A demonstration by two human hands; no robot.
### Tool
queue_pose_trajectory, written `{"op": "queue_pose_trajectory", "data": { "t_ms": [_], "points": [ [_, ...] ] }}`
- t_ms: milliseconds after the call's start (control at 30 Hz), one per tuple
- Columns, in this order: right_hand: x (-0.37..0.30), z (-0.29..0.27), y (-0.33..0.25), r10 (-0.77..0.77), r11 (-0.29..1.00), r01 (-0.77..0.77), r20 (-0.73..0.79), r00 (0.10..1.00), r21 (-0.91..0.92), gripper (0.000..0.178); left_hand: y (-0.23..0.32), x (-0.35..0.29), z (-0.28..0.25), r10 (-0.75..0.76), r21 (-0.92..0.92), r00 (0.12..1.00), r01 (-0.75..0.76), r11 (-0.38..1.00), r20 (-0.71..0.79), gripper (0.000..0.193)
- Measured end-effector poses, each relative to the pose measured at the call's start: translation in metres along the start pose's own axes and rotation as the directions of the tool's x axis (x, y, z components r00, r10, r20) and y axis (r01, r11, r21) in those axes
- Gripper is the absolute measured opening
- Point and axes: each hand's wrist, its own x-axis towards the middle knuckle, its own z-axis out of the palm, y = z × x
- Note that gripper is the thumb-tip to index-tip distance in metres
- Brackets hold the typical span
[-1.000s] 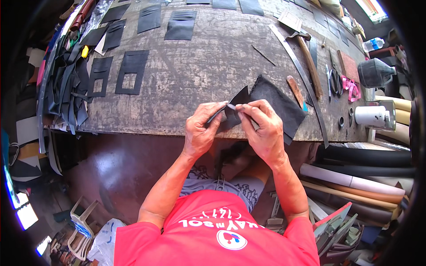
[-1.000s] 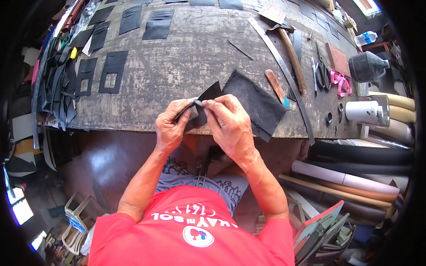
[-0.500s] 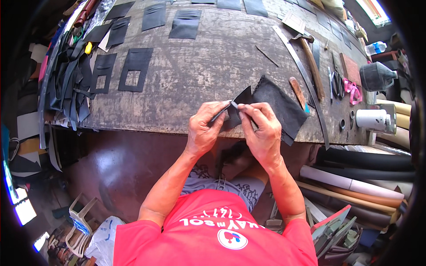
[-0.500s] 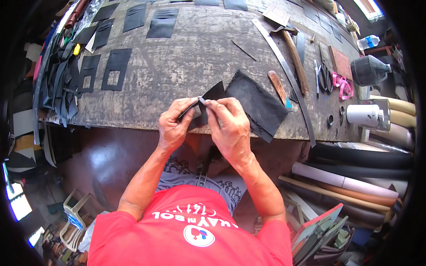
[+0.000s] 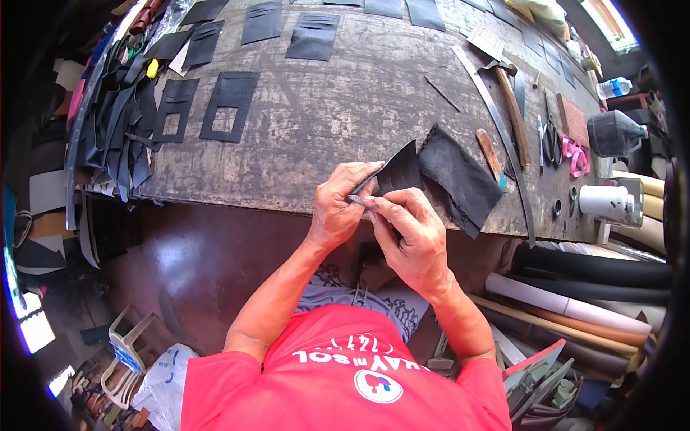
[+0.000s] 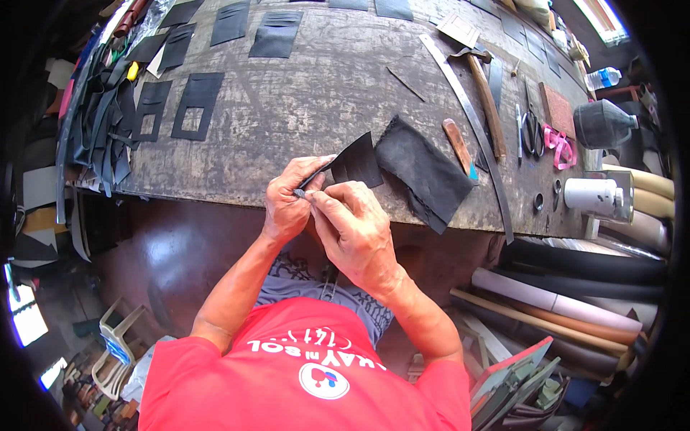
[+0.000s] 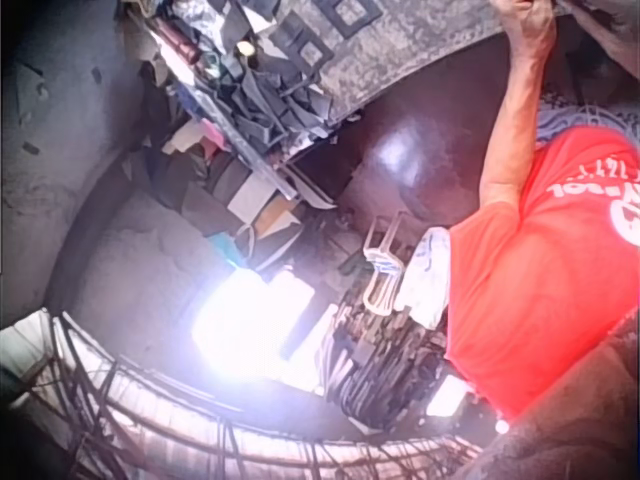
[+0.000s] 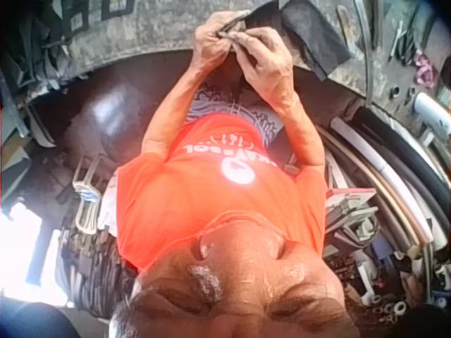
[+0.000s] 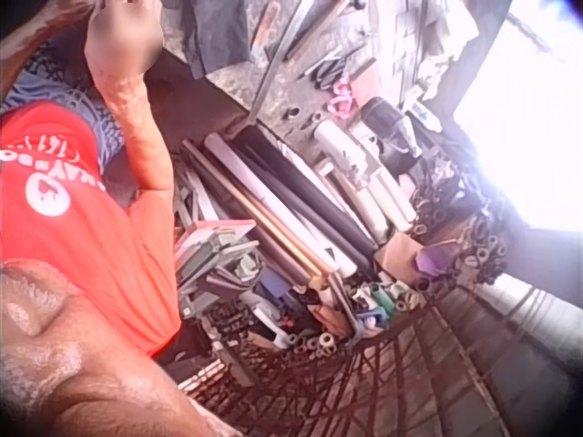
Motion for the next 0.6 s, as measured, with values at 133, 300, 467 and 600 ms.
{"op": "queue_pose_trajectory", "data": {
  "t_ms": [133, 300, 467, 600],
  "points": [
    [0.003, 0.001, 0.008, -0.001, 1.0, 0.0, -0.044, 0.999, -0.026, 0.019, -0.001, 0.0, -0.001, 0.011, 0.021, 1.0, -0.011, 1.0, 0.006, 0.032],
    [0.019, -0.008, 0.044, 0.049, 0.989, -0.062, -0.099, 0.994, -0.135, 0.015, 0.001, -0.001, -0.001, 0.0, 0.041, 1.0, 0.001, 0.999, -0.005, 0.031],
    [0.035, -0.02, 0.074, 0.135, 0.951, -0.17, -0.149, 0.98, -0.26, 0.011, 0.001, 0.0, 0.0, 0.007, 0.026, 1.0, -0.007, 1.0, -0.012, 0.03],
    [0.04, -0.046, 0.071, 0.053, 0.895, -0.152, -0.239, 0.97, -0.42, 0.011, 0.005, 0.001, 0.001, -0.119, -0.066, 0.992, 0.116, 0.991, -0.037, 0.027]
  ]
}}
